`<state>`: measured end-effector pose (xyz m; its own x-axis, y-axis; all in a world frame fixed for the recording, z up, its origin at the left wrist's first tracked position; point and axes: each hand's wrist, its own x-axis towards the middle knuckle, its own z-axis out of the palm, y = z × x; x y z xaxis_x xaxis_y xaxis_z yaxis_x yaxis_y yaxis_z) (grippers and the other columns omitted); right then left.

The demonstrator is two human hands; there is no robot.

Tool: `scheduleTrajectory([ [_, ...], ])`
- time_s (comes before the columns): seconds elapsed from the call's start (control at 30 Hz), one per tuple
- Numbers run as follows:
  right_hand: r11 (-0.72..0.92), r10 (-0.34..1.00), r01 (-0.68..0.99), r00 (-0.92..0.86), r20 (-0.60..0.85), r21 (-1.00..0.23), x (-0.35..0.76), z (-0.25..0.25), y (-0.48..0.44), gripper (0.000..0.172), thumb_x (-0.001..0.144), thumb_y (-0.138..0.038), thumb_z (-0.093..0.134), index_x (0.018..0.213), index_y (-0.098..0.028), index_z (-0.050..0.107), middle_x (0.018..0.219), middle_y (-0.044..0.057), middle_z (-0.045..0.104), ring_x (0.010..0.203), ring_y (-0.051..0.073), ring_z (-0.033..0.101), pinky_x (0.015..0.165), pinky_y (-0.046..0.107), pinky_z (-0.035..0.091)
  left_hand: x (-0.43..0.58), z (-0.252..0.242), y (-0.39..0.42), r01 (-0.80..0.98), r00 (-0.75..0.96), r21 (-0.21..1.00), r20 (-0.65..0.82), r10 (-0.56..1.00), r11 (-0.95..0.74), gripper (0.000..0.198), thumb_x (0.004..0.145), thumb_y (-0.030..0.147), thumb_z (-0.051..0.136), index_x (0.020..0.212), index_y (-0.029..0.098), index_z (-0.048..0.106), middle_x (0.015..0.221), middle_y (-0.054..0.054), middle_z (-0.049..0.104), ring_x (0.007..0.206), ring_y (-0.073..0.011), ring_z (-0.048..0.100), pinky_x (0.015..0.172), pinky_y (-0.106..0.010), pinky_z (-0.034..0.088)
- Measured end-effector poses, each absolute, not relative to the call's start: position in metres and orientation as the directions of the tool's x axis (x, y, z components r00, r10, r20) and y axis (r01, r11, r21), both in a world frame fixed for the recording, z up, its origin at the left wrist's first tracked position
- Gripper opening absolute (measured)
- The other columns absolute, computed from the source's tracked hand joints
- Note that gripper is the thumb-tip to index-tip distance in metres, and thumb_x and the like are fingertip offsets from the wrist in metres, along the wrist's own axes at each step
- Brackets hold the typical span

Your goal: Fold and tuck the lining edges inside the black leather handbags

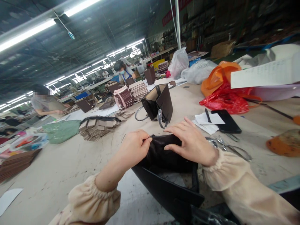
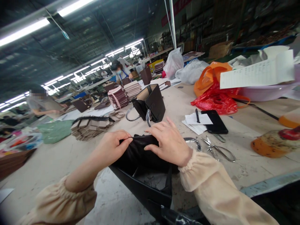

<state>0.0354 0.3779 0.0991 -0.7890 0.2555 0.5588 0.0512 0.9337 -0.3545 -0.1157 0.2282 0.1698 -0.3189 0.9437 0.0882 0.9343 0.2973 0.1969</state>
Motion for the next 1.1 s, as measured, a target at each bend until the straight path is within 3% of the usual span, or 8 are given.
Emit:
scheduleTrajectory([
  [0.1, 0.917, 0.319, 0.098, -0.761, 0.565, -0.386, 0.039, 0.098, 0.389, 0.055, 0.072, -0.051, 0.070, 0.116, -0.021, 0.057, 0.115, 0.008, 0.062, 0.109, 0.027, 0.053, 0.103, 0.048, 0.031, -0.118, 0.169, 0.229, 0.934, -0.315, 0.205, 0.085, 0.945, 0.293, 0.021, 0.085, 0.019, 0.050, 0.076, 0.015, 0.068, 0.078, -0.005, 0.066, 0.075, -0.0160, 0.060, 0.073, -0.026, 0.044],
  [0.23, 0.783, 0.446, 0.116, -0.789, 0.422, -0.611, 0.042, 0.090, 0.403, 0.052, 0.071, -0.051, 0.070, 0.112, -0.023, 0.059, 0.099, 0.003, 0.067, 0.090, 0.022, 0.062, 0.083, 0.035, 0.048, -0.122, 0.169, 0.230, 0.938, -0.283, 0.234, 0.090, 0.955, 0.256, 0.021, 0.086, 0.021, 0.051, 0.074, 0.016, 0.068, 0.078, -0.004, 0.066, 0.076, -0.0154, 0.060, 0.074, -0.025, 0.044],
  [0.33, 0.652, 0.513, 0.102, -0.789, 0.338, -0.751, 0.041, 0.084, 0.407, 0.045, 0.072, -0.050, 0.068, 0.108, -0.024, 0.061, 0.096, 0.000, 0.068, 0.088, 0.019, 0.063, 0.079, 0.030, 0.049, -0.124, 0.170, 0.233, 0.937, -0.283, 0.237, 0.092, 0.955, 0.255, 0.023, 0.086, 0.021, 0.050, 0.070, 0.016, 0.066, 0.078, -0.004, 0.066, 0.075, -0.0151, 0.060, 0.072, -0.025, 0.044],
  [0.47, 0.545, 0.536, 0.065, -0.794, 0.288, -0.836, 0.038, 0.080, 0.409, 0.035, 0.072, -0.047, 0.068, 0.099, -0.024, 0.064, 0.097, -0.001, 0.068, 0.092, 0.018, 0.062, 0.082, 0.028, 0.049, -0.125, 0.172, 0.239, 0.940, -0.284, 0.220, 0.076, 0.956, 0.262, 0.022, 0.085, 0.020, 0.050, 0.070, 0.016, 0.065, 0.077, -0.004, 0.066, 0.074, -0.0152, 0.059, 0.071, -0.025, 0.043],
  [0.73, 0.533, 0.547, 0.081, -0.793, 0.269, -0.842, 0.039, 0.080, 0.413, 0.033, 0.071, -0.045, 0.070, 0.094, -0.022, 0.064, 0.093, -0.001, 0.069, 0.086, 0.017, 0.063, 0.076, 0.027, 0.049, -0.121, 0.171, 0.242, 0.914, -0.349, 0.247, 0.079, 0.934, 0.321, 0.019, 0.079, 0.035, 0.061, 0.073, 0.018, 0.066, 0.075, -0.001, 0.066, 0.070, -0.0148, 0.058, 0.065, -0.025, 0.041],
  [0.83, 0.550, 0.534, 0.072, -0.796, 0.284, -0.832, 0.039, 0.082, 0.412, 0.032, 0.073, -0.045, 0.068, 0.094, -0.021, 0.065, 0.089, -0.001, 0.069, 0.081, 0.017, 0.063, 0.072, 0.027, 0.050, -0.119, 0.170, 0.241, 0.920, -0.359, 0.198, 0.082, 0.930, 0.338, 0.025, 0.075, 0.042, 0.066, 0.068, 0.018, 0.064, 0.073, -0.002, 0.065, 0.067, -0.0153, 0.057, 0.060, -0.025, 0.040],
  [1.1, 0.664, 0.534, 0.127, -0.770, 0.349, -0.737, 0.043, 0.087, 0.406, 0.028, 0.075, -0.045, 0.066, 0.092, -0.023, 0.066, 0.088, -0.001, 0.069, 0.077, 0.017, 0.063, 0.073, 0.028, 0.048, -0.120, 0.170, 0.240, 0.941, -0.326, 0.123, 0.073, 0.943, 0.316, 0.020, 0.081, 0.021, 0.058, 0.063, 0.015, 0.061, 0.074, -0.004, 0.064, 0.072, -0.0157, 0.058, 0.070, -0.026, 0.043],
])
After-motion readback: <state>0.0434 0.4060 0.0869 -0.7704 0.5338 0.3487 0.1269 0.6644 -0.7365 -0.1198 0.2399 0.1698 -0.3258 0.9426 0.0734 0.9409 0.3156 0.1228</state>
